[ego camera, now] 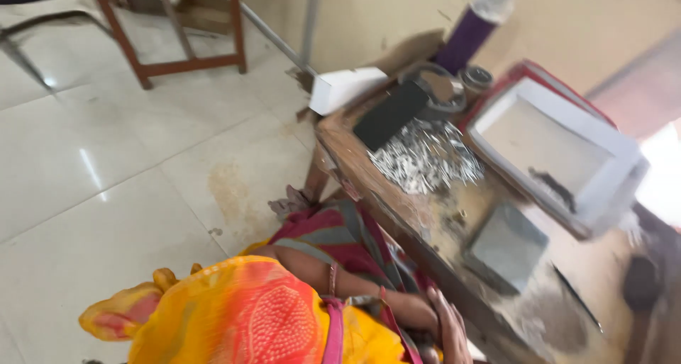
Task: The person sits at a workbench assembling small metal tube components. They pick metal tubes from a pile, insert a small part into each tube by hand, and place the finished assemblies on a stone block and into a tray with completed pieces.
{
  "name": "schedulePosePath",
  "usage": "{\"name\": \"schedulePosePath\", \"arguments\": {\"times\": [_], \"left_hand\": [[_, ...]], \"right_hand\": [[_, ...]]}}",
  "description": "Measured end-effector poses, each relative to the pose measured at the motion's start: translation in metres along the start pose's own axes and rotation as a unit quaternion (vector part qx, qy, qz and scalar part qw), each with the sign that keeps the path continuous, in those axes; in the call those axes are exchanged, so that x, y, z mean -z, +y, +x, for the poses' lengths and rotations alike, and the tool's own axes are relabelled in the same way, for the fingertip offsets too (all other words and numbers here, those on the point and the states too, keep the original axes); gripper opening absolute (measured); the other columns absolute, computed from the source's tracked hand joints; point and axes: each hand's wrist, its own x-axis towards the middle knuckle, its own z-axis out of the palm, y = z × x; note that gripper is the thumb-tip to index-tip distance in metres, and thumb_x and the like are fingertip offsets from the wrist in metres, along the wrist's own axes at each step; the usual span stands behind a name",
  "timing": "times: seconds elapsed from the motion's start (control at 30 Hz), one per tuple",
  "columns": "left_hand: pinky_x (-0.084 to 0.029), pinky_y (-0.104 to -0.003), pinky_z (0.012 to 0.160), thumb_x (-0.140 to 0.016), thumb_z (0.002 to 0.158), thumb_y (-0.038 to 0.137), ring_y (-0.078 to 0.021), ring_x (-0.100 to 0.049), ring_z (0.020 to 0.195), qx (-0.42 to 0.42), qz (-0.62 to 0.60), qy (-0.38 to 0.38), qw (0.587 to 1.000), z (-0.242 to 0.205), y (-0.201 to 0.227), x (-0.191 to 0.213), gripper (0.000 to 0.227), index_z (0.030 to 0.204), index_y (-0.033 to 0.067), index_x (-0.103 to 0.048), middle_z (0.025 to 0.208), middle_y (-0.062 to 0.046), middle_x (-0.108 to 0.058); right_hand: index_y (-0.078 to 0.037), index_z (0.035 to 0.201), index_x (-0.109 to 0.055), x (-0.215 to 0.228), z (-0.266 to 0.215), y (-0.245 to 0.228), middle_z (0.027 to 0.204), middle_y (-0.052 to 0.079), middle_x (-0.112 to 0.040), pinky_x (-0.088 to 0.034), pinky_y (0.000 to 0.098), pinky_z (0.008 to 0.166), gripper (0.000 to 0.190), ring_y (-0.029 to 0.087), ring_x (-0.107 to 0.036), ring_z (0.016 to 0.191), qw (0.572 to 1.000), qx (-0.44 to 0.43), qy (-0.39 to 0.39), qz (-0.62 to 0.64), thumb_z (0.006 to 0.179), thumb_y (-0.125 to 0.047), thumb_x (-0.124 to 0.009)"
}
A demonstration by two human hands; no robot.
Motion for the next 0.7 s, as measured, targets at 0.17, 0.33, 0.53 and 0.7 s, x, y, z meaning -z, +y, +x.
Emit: {"name": "schedulePosePath", "arguments": {"times": [0.17, 0.33, 0.53, 0.7], "left_hand": [[-0.055, -0.033, 0.078, -0.077, 0.074, 0.007, -0.0136, -0.066, 0.088, 0.01, -0.031, 0.008, 0.999, -0.008, 0.077, -0.043, 0.023, 0.094, 0.003, -0.066, 0.091, -0.005, -0.071], [-0.051, -0.041, 0.067, -0.074, 0.078, 0.013, -0.0285, -0.065, 0.08, -0.189, 0.514, 0.033, 0.836, 0.035, 0.205, -0.014, 0.013, 0.086, 0.0082, -0.065, 0.081, -0.009, -0.064], [-0.047, -0.042, 0.081, -0.061, 0.08, 0.02, -0.0238, -0.063, 0.083, -0.3, 0.852, -0.004, 0.429, 0.149, 0.203, 0.028, 0.012, 0.077, 0.0109, -0.068, 0.075, -0.005, -0.063], [-0.042, -0.053, 0.092, -0.063, 0.081, 0.011, -0.0221, -0.058, 0.054, -0.229, 0.95, -0.179, 0.115, 0.184, 0.184, 0.022, 0.015, 0.074, 0.0049, -0.074, 0.062, -0.004, -0.061]], "right_hand": [[0.0, 0.146, -0.047, 0.023, 0.054, -0.061, 0.146, 0.021, -0.057, -0.044, 0.0443, 0.114, 0.056, 0.036, -0.055, 0.138, 0.987, -0.116, 0.097, -0.059, 0.096, -0.021, -0.063], [0.001, 0.13, -0.061, 0.075, 0.042, 0.004, 0.118, 0.014, -0.069, -0.057, 0.027, 0.082, 0.029, 0.02, -0.069, 0.101, 0.93, -0.199, 0.307, -0.019, 0.103, -0.01, -0.061], [0.004, 0.115, -0.065, 0.088, 0.025, 0.051, 0.092, 0.006, -0.071, -0.055, 0.0223, 0.067, 0.016, 0.008, -0.064, 0.075, 0.861, -0.266, 0.413, 0.133, 0.106, -0.008, -0.059], [0.004, 0.106, -0.068, 0.09, 0.02, 0.046, 0.087, 0.005, -0.071, -0.052, 0.0213, 0.066, 0.011, 0.006, -0.062, 0.073, 0.857, -0.276, 0.413, 0.137, 0.103, -0.005, -0.063]]}}
